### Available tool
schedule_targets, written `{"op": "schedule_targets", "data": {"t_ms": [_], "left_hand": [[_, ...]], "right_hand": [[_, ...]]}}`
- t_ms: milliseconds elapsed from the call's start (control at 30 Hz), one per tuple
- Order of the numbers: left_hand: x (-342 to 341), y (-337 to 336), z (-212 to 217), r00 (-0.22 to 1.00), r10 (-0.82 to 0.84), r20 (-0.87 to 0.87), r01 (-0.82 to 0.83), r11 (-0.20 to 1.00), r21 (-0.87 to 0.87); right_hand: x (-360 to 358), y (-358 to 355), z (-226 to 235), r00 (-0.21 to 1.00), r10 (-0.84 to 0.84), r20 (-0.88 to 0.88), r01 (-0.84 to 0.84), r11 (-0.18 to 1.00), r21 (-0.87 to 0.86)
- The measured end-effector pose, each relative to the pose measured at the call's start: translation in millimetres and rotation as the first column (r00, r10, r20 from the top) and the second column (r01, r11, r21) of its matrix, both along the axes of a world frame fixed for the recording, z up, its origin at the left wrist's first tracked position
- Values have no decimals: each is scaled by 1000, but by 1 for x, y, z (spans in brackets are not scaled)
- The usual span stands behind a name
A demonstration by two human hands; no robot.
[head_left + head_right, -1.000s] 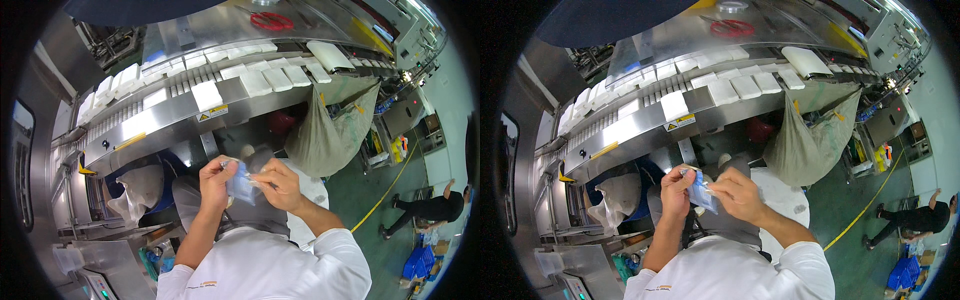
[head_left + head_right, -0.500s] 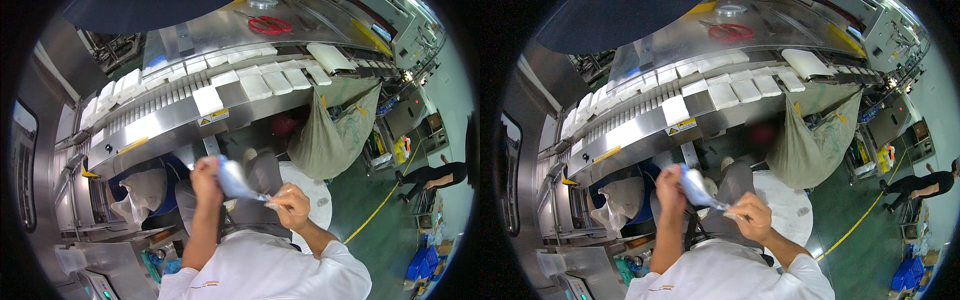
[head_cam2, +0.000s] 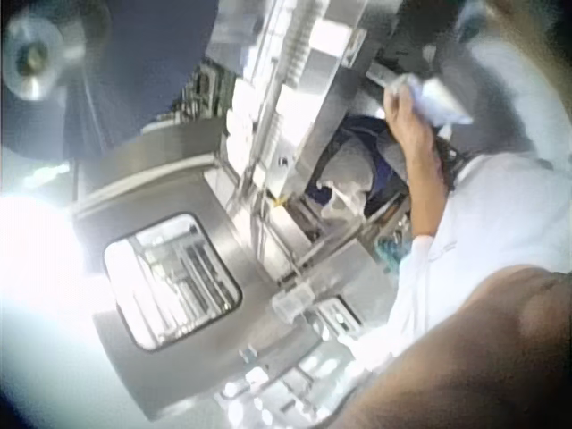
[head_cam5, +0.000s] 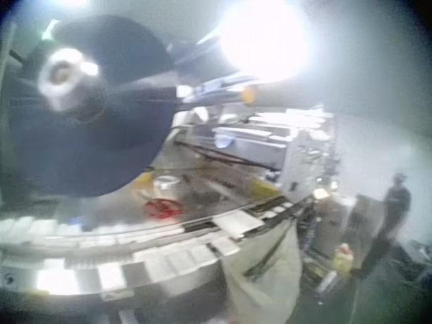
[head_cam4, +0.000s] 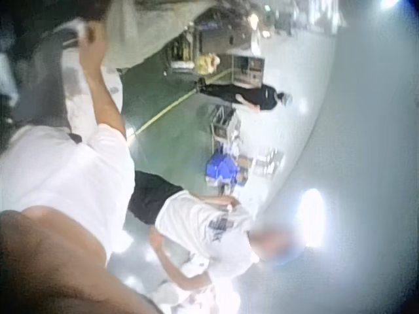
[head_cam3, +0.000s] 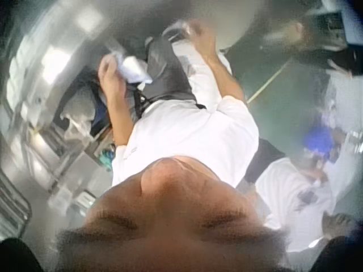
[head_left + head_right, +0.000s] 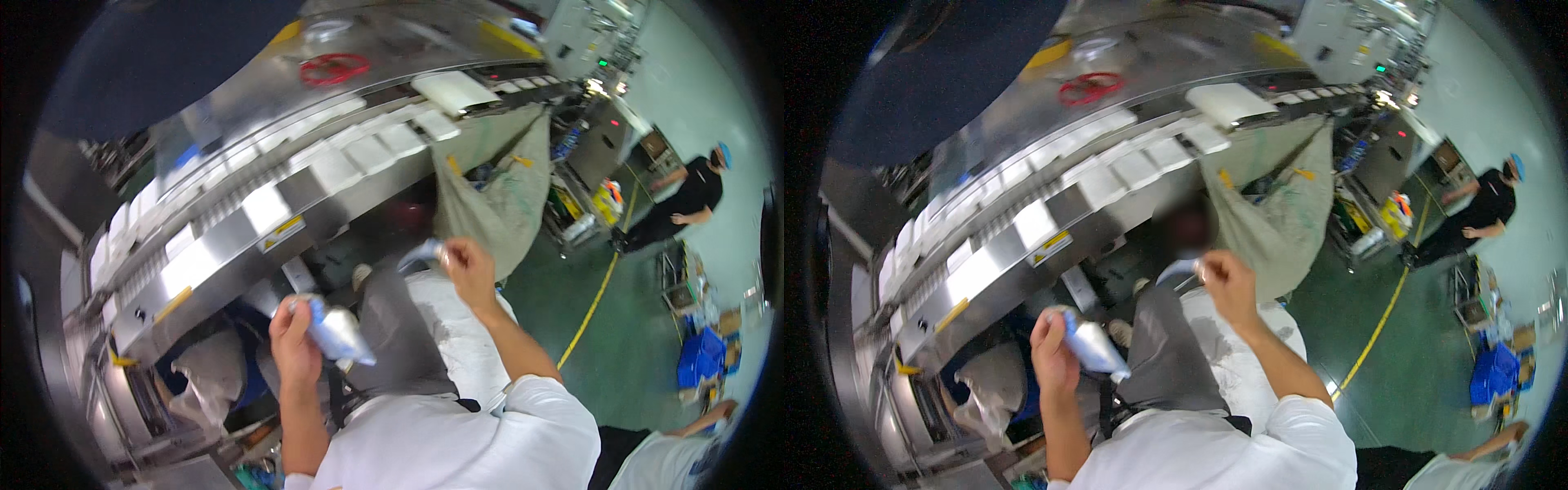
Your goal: The person takes white rectangular items from an automated conveyor belt, checks their weight on a digital scale, cuts open a plastic bag using scissors, and places the items into the bag.
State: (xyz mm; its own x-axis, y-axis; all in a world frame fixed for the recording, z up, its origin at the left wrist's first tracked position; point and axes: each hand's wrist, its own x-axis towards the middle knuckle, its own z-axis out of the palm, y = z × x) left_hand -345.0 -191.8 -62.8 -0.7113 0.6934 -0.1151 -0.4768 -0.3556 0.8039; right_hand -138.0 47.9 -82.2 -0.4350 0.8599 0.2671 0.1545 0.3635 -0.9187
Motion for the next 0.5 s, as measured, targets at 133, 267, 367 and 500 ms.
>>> {"op": "schedule_targets", "data": {"t_ms": [133, 267, 367, 500], "left_hand": [[2, -28, -18, 995, 87, 41, -84, 994, -73], [17, -8, -24, 992, -4, 123, 7, 1000, -25], [15, -12, -24, 993, 72, 92, -63, 993, -99], [10, -11, -20, 995, 100, -7, -100, 984, -150]], "right_hand": [[5, 167, -18, 902, -402, -158, 432, 847, 309], [55, 314, -60, 746, -654, 122, 413, 599, 686], [-11, 301, -72, 781, -586, 214, 219, 578, 786], [-70, 152, -15, 981, 190, 47, -195, 917, 347]]}}
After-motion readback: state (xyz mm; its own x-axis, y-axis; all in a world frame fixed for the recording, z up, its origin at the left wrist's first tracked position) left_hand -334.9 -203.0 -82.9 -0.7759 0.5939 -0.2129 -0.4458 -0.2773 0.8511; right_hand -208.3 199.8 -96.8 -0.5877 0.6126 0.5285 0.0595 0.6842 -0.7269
